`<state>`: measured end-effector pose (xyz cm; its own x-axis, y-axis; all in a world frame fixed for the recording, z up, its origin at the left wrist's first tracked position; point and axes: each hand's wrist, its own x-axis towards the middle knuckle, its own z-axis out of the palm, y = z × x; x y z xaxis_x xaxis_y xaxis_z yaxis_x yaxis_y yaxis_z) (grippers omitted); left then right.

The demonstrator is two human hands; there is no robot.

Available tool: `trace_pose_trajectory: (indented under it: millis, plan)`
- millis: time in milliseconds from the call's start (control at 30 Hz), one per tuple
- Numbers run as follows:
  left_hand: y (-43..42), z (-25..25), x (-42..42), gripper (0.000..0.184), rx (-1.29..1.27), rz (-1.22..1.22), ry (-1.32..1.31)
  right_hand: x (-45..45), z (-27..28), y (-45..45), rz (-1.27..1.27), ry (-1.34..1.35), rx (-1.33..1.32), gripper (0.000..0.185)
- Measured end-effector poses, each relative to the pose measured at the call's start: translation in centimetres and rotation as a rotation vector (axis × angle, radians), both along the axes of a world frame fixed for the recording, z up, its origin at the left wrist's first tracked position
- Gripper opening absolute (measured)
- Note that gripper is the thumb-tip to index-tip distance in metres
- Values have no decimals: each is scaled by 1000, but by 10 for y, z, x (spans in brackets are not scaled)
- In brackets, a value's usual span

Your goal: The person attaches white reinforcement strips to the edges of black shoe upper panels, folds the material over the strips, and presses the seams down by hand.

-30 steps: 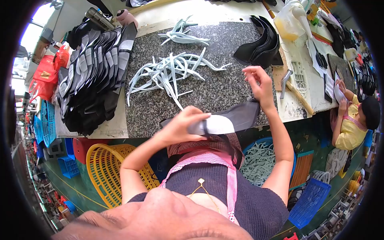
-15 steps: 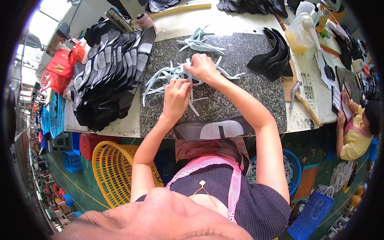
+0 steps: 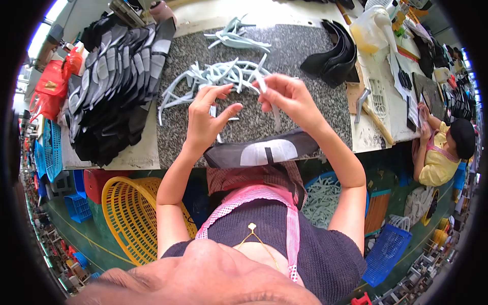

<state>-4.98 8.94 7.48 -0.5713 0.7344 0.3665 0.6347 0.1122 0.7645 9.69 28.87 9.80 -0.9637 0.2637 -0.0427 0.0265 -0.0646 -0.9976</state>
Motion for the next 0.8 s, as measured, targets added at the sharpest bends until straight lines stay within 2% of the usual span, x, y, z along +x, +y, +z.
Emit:
trace_pose_trajectory:
  millis: [33, 100, 133, 167, 233, 267, 367, 400, 533, 800]
  plan:
    - [-2, 6, 11, 64, -7, -77, -222, 12, 1, -8, 40, -28, -3, 29]
    - [-5, 4, 26, 83, 11, -215, -476, 31, 2, -25, 69, -164, -2, 25]
    - [-5, -2, 31, 89, 70, -282, -482, 40, 5, -30, 108, -186, 33, 24]
    - [-7, 0, 38, 81, 100, -313, -483, 46, 13, -38, 91, -291, 75, 21]
    - [-13, -5, 47, 66, 147, -339, -324, 55, 13, -49, 60, -282, 309, 18]
    - [-16, -2, 52, 48, 134, -306, -269, 58, 12, -53, 43, -178, 444, 15]
    - [-34, -21, 59, 37, 129, -303, -236, 65, 4, -61, 47, -150, 504, 14]
    - [-40, -20, 65, 28, 96, -258, -334, 67, 0, -64, 36, -142, 515, 13]
    - [-65, -35, 84, 13, 199, -126, -687, 73, -17, -73, 54, -151, 472, 12]
    - [-96, -43, 80, 19, 45, -10, -831, 58, -26, -89, 76, -197, 492, 13]
